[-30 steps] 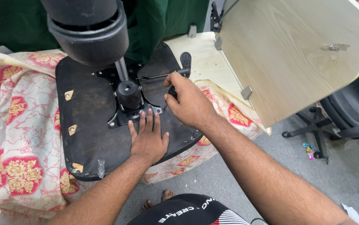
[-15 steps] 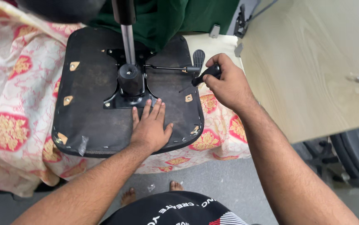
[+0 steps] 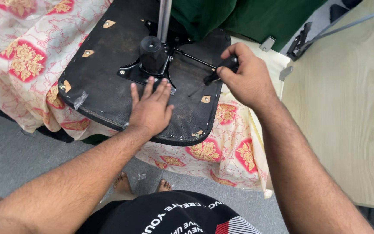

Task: The person uses a screwdriver to tighten screws on the underside of an office chair base, securing the central mounting bracket to the seat. They rotate the chair to access different screw locations and continue tightening throughout the clip.

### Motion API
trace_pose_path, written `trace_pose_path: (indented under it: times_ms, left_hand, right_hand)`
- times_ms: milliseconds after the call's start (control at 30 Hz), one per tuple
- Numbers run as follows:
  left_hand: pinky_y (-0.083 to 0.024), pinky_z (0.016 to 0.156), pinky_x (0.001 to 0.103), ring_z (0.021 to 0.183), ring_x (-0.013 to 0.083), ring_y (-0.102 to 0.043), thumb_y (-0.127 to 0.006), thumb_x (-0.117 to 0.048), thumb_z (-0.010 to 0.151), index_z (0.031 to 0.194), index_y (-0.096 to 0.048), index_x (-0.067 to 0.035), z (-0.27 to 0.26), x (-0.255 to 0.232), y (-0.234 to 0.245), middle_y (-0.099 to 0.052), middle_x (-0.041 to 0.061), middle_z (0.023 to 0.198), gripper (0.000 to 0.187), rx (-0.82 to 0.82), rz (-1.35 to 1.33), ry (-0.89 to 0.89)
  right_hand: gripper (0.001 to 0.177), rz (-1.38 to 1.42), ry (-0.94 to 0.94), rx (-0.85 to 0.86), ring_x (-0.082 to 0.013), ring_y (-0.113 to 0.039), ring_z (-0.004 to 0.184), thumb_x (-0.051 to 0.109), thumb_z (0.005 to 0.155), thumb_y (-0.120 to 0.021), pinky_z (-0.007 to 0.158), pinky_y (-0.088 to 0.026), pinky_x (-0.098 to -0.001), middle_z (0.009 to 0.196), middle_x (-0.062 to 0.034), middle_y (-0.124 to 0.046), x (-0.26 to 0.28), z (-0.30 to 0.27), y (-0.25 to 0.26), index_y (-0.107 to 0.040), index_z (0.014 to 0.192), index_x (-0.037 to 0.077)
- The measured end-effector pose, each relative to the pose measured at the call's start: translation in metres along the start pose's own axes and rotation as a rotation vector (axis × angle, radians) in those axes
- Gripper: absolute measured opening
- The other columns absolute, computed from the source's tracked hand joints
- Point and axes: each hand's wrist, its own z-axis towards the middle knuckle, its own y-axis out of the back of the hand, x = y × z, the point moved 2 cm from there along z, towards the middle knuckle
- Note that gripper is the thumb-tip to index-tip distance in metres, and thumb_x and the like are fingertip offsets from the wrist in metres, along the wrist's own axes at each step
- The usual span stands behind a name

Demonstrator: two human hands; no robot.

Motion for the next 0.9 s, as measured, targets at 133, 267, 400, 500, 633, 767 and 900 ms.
trace_pose_path:
  times_ms: [133,267,400,500,633,767,900]
  left_hand:
    - [-0.004,0.121,0.066,0.156,0.0306,-0.012,-0.054,-0.05,0.096,0.158,-0.032,-0.011,0.009,-0.049,0.0,-0.026,0.003,0.168,0.075,0.021,-0.077,-0.219]
    - [0.001,0.122,0.065,0.156,0.031,-0.004,-0.05,-0.059,0.096,0.159,-0.024,-0.01,0.022,-0.083,-0.002,-0.016,0.004,0.169,0.084,0.251,-0.15,-0.11]
    - [0.004,0.122,0.065,0.156,0.0283,-0.002,-0.042,-0.063,0.098,0.161,-0.019,-0.012,0.022,-0.089,0.0,-0.011,0.003,0.17,0.085,0.329,-0.051,-0.066]
    - [0.004,0.121,0.065,0.156,0.0278,-0.002,-0.038,-0.064,0.098,0.161,-0.017,-0.013,0.02,-0.089,0.002,-0.009,0.003,0.17,0.084,0.332,-0.015,-0.064]
    - [0.003,0.121,0.065,0.156,0.0284,-0.002,-0.037,-0.064,0.098,0.162,-0.016,-0.015,0.019,-0.09,0.004,-0.009,0.003,0.17,0.083,0.34,0.017,-0.071]
    - [0.004,0.121,0.065,0.156,0.0283,-0.001,-0.035,-0.064,0.099,0.162,-0.014,-0.018,0.021,-0.091,0.007,-0.006,0.003,0.17,0.081,0.373,0.037,-0.064]
    - [0.004,0.122,0.064,0.156,0.0276,-0.001,-0.036,-0.064,0.098,0.162,-0.014,-0.019,0.021,-0.092,0.007,-0.006,0.002,0.17,0.081,0.376,0.039,-0.059]
  right_hand:
    - [0.031,-0.121,-0.062,-0.011,-0.0207,-0.069,0.072,0.02,0.085,-0.074,0.069,-0.055,-0.0363,0.08,-0.0107,-0.07,-0.017,0.0,0.014,-0.064,0.113,0.009]
    - [0.03,-0.145,-0.044,-0.009,-0.0214,-0.071,0.074,0.02,0.087,-0.073,0.072,-0.057,-0.0374,0.08,-0.0109,-0.07,-0.029,-0.002,0.017,-0.063,0.113,0.009]
    - [0.031,-0.179,-0.076,0.007,-0.0226,-0.071,0.074,0.022,0.087,-0.073,0.072,-0.057,-0.0383,0.077,-0.0122,-0.068,-0.031,-0.003,0.018,-0.063,0.114,0.01]
    - [0.032,-0.176,-0.078,-0.002,-0.0232,-0.071,0.075,0.022,0.086,-0.075,0.072,-0.057,-0.039,0.077,-0.0122,-0.068,-0.03,-0.004,0.019,-0.063,0.113,0.009]
    - [0.032,-0.181,-0.087,-0.017,-0.0243,-0.072,0.076,0.021,0.087,-0.073,0.073,-0.057,-0.0394,0.078,-0.0133,-0.069,-0.033,-0.003,0.019,-0.063,0.114,0.009]
    - [0.03,-0.187,-0.031,-0.014,-0.0251,-0.073,0.078,0.02,0.086,-0.074,0.074,-0.057,-0.0399,0.082,-0.0138,-0.07,-0.033,-0.001,0.016,-0.064,0.111,0.007]
    - [0.029,-0.174,-0.033,-0.021,-0.0252,-0.073,0.078,0.02,0.086,-0.073,0.074,-0.057,-0.0399,0.082,-0.014,-0.07,-0.031,-0.003,0.016,-0.064,0.111,0.007]
